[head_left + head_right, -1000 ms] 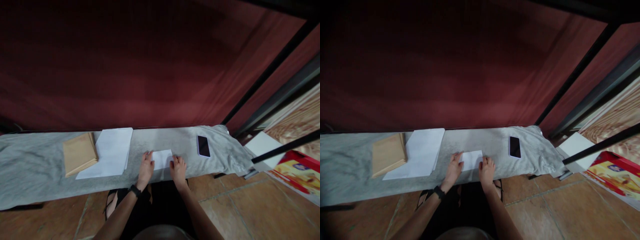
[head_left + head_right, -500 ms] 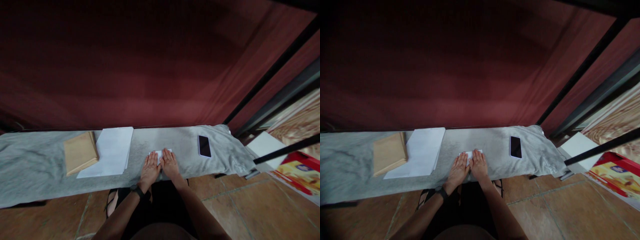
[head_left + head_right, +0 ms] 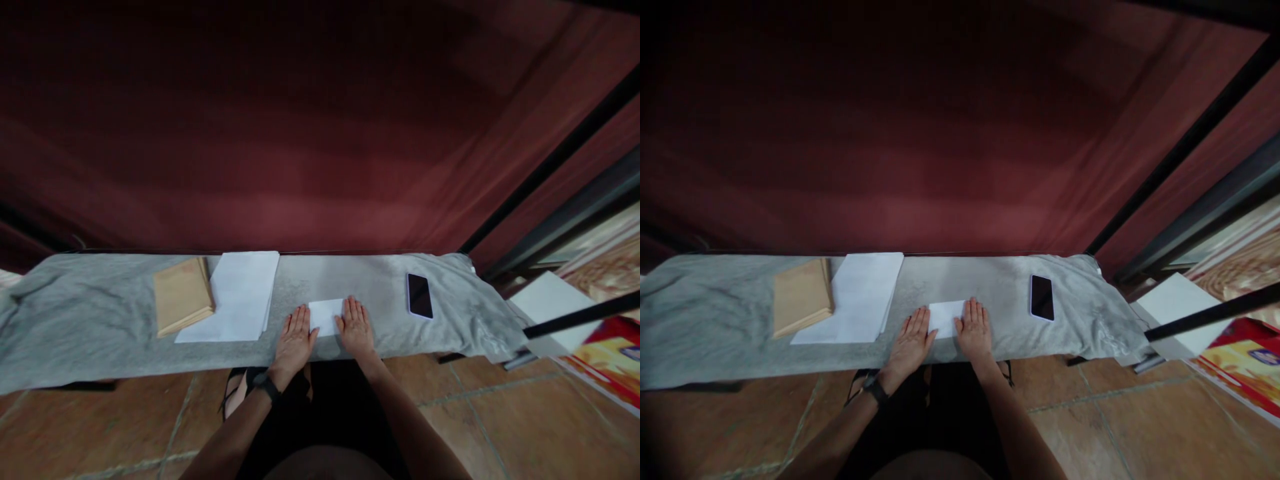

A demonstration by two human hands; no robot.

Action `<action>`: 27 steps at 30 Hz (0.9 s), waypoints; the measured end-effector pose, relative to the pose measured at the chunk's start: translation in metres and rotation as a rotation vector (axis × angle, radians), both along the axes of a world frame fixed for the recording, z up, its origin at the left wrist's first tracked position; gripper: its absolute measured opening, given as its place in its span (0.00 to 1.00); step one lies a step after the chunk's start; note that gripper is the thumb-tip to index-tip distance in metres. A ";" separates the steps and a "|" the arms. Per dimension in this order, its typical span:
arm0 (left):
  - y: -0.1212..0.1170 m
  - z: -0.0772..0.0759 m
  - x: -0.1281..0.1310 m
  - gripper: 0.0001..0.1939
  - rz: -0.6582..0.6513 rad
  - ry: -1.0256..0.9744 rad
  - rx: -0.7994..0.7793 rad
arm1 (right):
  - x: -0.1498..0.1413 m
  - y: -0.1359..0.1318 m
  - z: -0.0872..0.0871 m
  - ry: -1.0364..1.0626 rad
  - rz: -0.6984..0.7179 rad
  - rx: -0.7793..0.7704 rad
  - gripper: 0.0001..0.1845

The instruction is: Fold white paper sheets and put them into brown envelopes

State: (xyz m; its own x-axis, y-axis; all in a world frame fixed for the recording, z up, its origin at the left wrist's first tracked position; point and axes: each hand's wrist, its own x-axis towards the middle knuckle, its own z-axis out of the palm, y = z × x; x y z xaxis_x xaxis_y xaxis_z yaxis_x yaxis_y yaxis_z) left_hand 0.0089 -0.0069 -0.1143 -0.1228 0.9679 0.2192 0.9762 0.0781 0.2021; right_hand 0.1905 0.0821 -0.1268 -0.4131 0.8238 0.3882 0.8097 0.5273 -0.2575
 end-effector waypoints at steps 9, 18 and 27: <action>-0.069 0.031 -0.102 0.24 0.171 -0.179 0.216 | 0.003 -0.002 -0.012 -0.090 0.002 0.012 0.36; -0.094 0.085 -0.272 0.25 1.081 -0.365 0.098 | 0.005 -0.004 -0.010 -0.117 0.039 0.038 0.35; -0.091 0.071 -0.290 0.08 0.979 -0.482 0.183 | 0.006 -0.003 -0.012 -0.119 0.073 0.047 0.35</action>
State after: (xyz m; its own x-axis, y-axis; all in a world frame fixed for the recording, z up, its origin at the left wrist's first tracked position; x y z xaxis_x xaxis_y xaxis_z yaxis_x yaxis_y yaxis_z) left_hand -0.2811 -0.0984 -0.0435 -0.9288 0.3633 0.0728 0.3248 0.7037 0.6319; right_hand 0.1968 0.0788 -0.1389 -0.5169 0.7717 0.3706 0.7918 0.5955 -0.1356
